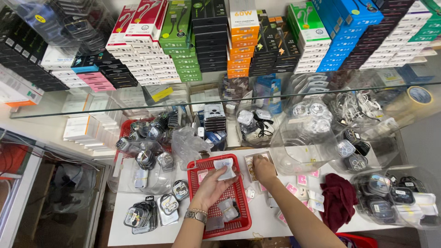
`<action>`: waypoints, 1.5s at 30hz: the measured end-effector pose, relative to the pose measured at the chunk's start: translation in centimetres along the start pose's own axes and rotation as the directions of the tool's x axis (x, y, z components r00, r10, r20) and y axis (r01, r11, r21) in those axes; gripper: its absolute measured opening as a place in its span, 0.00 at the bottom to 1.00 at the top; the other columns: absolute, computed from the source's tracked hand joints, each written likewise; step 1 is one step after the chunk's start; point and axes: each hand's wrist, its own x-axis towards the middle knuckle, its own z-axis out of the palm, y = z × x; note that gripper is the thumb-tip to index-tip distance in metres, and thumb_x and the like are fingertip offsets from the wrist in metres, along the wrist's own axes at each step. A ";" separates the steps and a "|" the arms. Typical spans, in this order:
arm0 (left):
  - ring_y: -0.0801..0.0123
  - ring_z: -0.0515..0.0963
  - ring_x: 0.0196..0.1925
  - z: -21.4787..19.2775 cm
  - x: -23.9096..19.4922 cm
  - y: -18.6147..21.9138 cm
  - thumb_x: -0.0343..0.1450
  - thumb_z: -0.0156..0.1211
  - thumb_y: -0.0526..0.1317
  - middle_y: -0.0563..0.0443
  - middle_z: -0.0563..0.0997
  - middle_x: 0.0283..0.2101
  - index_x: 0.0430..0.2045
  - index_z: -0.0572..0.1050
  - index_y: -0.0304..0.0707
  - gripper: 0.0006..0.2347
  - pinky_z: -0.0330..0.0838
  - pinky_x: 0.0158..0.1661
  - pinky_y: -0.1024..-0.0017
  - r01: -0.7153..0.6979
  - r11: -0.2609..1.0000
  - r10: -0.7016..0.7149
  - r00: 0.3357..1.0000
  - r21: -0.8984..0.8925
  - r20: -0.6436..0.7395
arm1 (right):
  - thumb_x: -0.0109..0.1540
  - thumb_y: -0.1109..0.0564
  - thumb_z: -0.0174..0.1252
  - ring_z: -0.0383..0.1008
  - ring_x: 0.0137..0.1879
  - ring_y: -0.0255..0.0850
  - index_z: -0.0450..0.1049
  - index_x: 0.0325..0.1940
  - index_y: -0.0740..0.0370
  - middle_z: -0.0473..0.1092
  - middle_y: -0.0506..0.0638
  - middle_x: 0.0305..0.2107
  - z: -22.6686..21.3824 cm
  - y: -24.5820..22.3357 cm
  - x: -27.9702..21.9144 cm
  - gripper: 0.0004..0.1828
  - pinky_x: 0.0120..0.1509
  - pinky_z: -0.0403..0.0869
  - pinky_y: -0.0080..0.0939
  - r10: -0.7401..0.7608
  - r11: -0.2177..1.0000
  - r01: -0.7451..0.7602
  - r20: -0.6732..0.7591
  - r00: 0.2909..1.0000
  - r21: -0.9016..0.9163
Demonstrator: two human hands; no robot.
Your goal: The person repeatedly picks up small packaged electronic accessories from a red basket, opens the plastic wrappers, removes the items, and places them on the counter. The person continues this process for multiple items throughout the clip.
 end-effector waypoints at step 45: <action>0.68 0.83 0.42 3.5 -4.0 1.1 0.70 0.61 0.32 0.47 0.80 0.45 0.64 0.58 0.38 0.27 0.78 0.41 0.70 -0.071 0.859 -0.026 0.983 0.507 0.182 | 0.61 0.55 0.65 0.78 0.30 0.31 0.73 0.64 0.56 0.78 0.51 0.38 -25.3 -12.8 -4.1 0.26 0.32 0.77 0.31 -0.525 0.639 0.079 0.358 0.773 0.766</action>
